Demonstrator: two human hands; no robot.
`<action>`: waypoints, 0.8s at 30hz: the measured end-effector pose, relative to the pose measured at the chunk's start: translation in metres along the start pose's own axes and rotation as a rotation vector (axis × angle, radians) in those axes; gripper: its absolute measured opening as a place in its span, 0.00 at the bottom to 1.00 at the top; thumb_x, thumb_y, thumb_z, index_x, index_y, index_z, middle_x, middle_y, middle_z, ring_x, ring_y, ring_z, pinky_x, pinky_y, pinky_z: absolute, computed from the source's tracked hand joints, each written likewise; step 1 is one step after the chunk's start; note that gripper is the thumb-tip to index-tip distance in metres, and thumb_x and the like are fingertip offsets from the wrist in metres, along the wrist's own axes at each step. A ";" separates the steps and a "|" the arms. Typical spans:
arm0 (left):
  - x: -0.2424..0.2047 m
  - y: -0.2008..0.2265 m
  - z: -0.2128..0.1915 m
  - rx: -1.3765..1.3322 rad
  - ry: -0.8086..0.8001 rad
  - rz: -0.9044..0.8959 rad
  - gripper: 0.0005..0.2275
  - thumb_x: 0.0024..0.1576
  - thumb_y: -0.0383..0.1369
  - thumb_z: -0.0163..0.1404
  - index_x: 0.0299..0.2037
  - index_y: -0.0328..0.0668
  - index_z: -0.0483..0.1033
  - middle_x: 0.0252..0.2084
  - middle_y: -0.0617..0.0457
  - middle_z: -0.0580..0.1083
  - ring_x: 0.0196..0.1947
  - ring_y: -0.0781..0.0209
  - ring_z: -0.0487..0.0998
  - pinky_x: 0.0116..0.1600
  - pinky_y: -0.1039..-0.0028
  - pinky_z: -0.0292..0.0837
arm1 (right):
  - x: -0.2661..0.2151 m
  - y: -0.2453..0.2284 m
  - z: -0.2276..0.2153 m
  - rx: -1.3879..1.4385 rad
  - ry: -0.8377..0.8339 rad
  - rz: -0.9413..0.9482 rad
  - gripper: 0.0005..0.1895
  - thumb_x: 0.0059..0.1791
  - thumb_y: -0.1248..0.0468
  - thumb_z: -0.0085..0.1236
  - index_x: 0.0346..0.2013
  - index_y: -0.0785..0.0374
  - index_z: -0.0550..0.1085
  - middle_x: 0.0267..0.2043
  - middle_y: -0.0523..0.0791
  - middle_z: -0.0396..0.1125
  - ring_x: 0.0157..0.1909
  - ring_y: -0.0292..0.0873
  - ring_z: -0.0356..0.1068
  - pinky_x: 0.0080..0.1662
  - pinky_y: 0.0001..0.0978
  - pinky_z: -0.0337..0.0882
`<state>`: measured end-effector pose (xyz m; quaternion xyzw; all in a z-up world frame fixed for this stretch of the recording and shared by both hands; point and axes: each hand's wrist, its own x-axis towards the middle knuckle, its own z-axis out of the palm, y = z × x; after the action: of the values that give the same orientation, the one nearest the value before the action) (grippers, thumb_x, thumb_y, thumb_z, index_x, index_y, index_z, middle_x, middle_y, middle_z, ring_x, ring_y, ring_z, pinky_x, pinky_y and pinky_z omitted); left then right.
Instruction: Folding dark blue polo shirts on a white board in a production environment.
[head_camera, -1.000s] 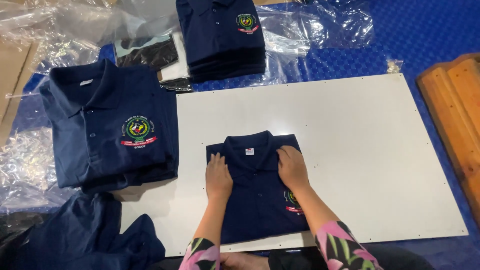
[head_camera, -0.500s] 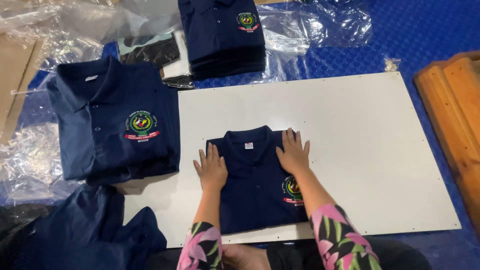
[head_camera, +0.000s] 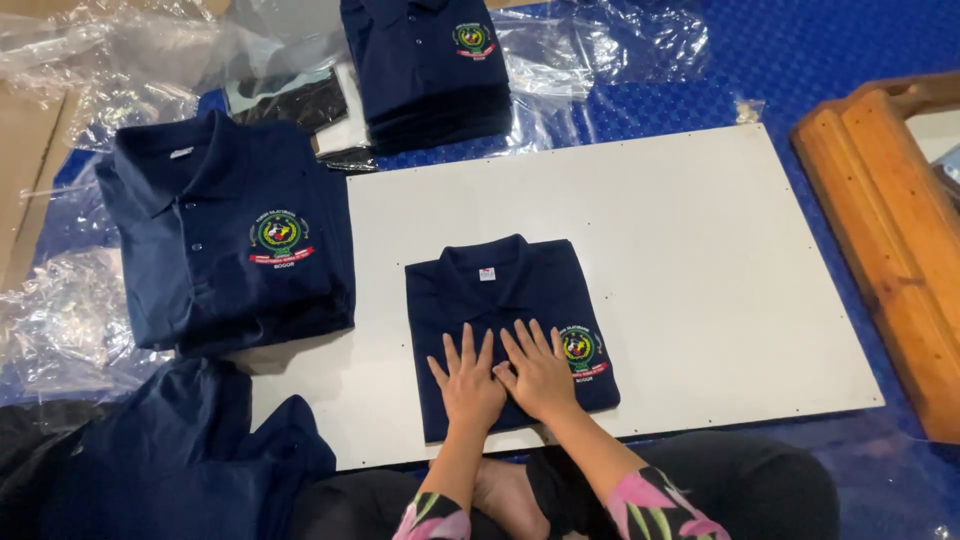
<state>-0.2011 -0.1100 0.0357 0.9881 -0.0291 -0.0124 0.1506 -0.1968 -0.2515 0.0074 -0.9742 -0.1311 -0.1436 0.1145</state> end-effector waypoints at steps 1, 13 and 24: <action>0.002 0.001 0.000 0.000 0.001 0.001 0.27 0.61 0.54 0.42 0.71 0.63 0.63 0.77 0.49 0.55 0.77 0.37 0.47 0.71 0.30 0.37 | 0.002 0.006 -0.001 0.000 0.002 0.000 0.34 0.53 0.38 0.46 0.69 0.50 0.66 0.70 0.50 0.62 0.72 0.57 0.57 0.70 0.62 0.46; -0.001 -0.024 -0.032 0.014 -0.132 -0.282 0.34 0.64 0.61 0.32 0.76 0.54 0.52 0.79 0.43 0.48 0.79 0.42 0.42 0.75 0.38 0.35 | -0.016 0.075 -0.022 0.031 -0.115 0.443 0.33 0.57 0.43 0.43 0.74 0.52 0.60 0.77 0.53 0.52 0.77 0.60 0.50 0.70 0.58 0.51; 0.001 -0.063 0.006 -0.334 0.389 -0.374 0.22 0.64 0.37 0.48 0.66 0.36 0.67 0.71 0.33 0.61 0.71 0.37 0.62 0.68 0.51 0.63 | -0.015 0.092 -0.002 0.117 0.091 0.541 0.37 0.48 0.43 0.62 0.67 0.57 0.68 0.60 0.53 0.68 0.57 0.60 0.70 0.54 0.53 0.71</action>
<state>-0.1965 -0.0521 0.0112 0.9217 0.1847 0.1449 0.3088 -0.1847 -0.3420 -0.0123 -0.9581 0.1308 -0.1434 0.2107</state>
